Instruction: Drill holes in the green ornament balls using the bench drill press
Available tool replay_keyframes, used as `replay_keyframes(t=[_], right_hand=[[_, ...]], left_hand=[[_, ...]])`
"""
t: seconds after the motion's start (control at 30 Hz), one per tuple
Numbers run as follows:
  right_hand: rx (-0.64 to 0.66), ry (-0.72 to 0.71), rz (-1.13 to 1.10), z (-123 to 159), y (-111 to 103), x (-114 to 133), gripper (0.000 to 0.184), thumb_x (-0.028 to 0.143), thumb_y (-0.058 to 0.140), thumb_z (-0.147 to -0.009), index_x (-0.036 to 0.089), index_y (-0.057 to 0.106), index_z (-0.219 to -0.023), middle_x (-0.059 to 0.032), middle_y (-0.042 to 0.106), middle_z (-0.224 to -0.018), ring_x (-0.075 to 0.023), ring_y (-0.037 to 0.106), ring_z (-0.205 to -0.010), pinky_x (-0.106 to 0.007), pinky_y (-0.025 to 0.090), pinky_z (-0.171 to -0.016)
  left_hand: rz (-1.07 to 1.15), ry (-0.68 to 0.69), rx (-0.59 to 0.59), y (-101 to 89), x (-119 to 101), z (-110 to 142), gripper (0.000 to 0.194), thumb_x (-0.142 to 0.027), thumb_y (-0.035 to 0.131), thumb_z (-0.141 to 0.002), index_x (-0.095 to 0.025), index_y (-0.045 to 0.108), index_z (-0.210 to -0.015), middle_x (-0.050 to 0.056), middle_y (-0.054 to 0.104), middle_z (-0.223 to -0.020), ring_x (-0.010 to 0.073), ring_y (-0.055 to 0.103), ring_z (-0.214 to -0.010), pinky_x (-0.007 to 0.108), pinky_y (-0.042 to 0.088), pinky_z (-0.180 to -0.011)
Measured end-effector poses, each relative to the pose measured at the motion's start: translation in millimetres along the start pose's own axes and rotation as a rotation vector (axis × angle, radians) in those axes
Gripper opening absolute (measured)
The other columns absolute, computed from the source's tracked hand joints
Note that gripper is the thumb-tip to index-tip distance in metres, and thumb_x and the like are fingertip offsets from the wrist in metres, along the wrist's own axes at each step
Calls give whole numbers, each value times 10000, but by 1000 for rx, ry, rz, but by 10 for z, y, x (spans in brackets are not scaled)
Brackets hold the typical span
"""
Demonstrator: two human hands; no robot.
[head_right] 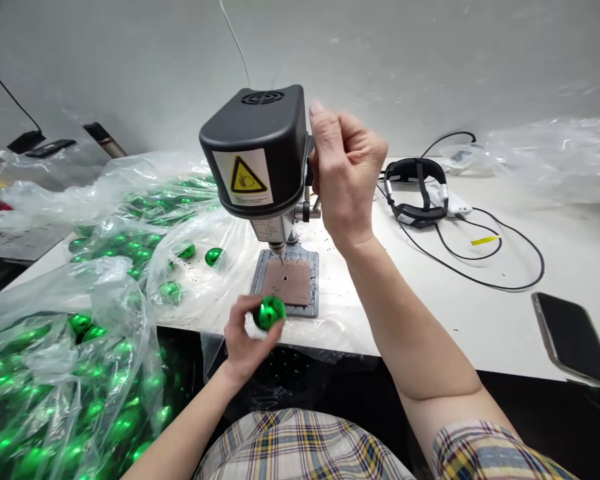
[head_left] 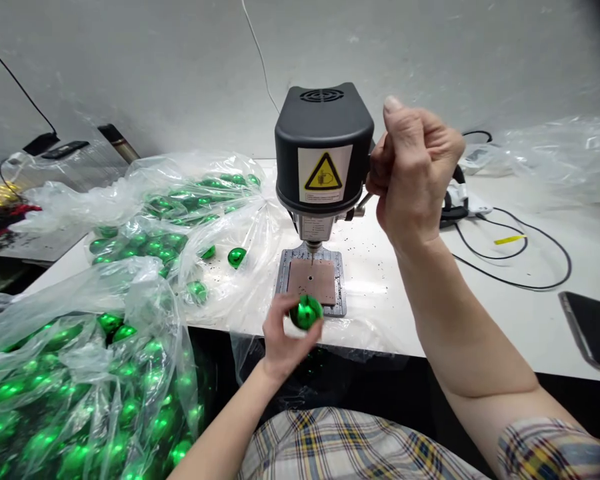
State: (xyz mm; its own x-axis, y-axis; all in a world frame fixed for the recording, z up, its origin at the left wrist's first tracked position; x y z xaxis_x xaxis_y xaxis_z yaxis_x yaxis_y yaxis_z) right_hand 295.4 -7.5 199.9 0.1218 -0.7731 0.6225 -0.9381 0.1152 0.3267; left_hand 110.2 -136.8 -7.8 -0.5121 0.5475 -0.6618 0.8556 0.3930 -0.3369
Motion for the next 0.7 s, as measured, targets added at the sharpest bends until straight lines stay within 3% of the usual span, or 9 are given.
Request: replay_keyframes(t=[0.1,0.17,0.27,0.33,0.4,0.5,0.57,0.6,0.7], right_hand=[[-7,-39,21,20,-28,-30,500,438,651,-888,208,353,-559,68,342,-472,-44,291,-365,-226,215,-326],[-20,-74,2,43,-38,-20,506,426,668,-877,206,345,-556,69,349,-464,-37,293,-358,-222,204,-317],[-41,-91,-31,60,-49,7,469,313,673,-880,201,370,-539,68,365,-440,-40,296,-339,-226,182,-302],[-38,-93,-21,64,-57,17,434,245,647,-883,200,394,-533,62,386,-435,-49,297,-331,-240,177,-295],[-36,-103,-8,69,-72,18,416,219,622,-888,197,408,-532,57,403,-439,-50,299,-327,-245,180,-292],[-37,-126,16,79,-89,13,423,219,612,-899,192,399,-534,60,413,-439,-38,313,-324,-225,200,-303],[-36,-142,20,86,-88,16,437,214,609,-903,192,384,-529,64,406,-430,-33,322,-322,-217,206,-310],[-38,-148,21,89,-86,21,441,210,608,-904,192,379,-527,65,402,-427,-32,324,-323,-217,207,-312],[-49,-146,22,99,-88,29,441,208,608,-904,193,379,-528,66,394,-425,-32,323,-323,-220,205,-314]], left_hand=[[-100,386,339,55,-129,620,491,-328,791,-777,-187,575,-1195,164,683,-1145,236,692,-947,346,594,-780],[-258,462,691,245,31,1021,409,-304,752,-817,-209,607,-1187,163,696,-1164,252,699,-928,364,595,-760],[-524,157,1086,425,423,1344,520,-233,781,-778,-230,604,-1267,164,677,-1236,326,675,-1087,456,578,-868],[-509,-9,1131,407,439,1359,579,-273,789,-779,-245,582,-1319,146,679,-1235,321,676,-1103,452,570,-899],[-297,56,999,318,197,1180,459,-351,738,-837,-273,619,-1273,92,725,-1095,250,720,-934,359,583,-807],[-101,121,443,-105,-23,493,230,-330,644,-905,-290,689,-1127,48,728,-890,188,698,-750,302,559,-728],[-211,-114,-16,-495,231,-76,209,-293,581,-933,-267,687,-1111,67,713,-921,207,684,-790,350,551,-813],[-279,-247,-159,-637,425,-332,242,-295,556,-938,-241,676,-1141,94,705,-995,236,683,-861,396,535,-884],[-398,-530,-114,-731,1082,-966,321,-213,646,-810,-170,685,-1126,173,659,-1152,352,603,-1170,520,407,-1082]])
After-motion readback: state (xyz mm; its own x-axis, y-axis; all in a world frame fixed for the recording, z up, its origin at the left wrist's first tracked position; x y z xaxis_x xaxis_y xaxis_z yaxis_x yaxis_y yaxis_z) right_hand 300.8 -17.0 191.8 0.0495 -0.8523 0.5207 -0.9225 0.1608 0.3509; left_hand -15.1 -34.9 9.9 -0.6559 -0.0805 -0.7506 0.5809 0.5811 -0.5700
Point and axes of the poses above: each hand's wrist, its own z-axis away from the middle knuckle, its own y-axis out of the palm, x = y × z, the point moved 6 cm from there along -z, towards the middle knuckle
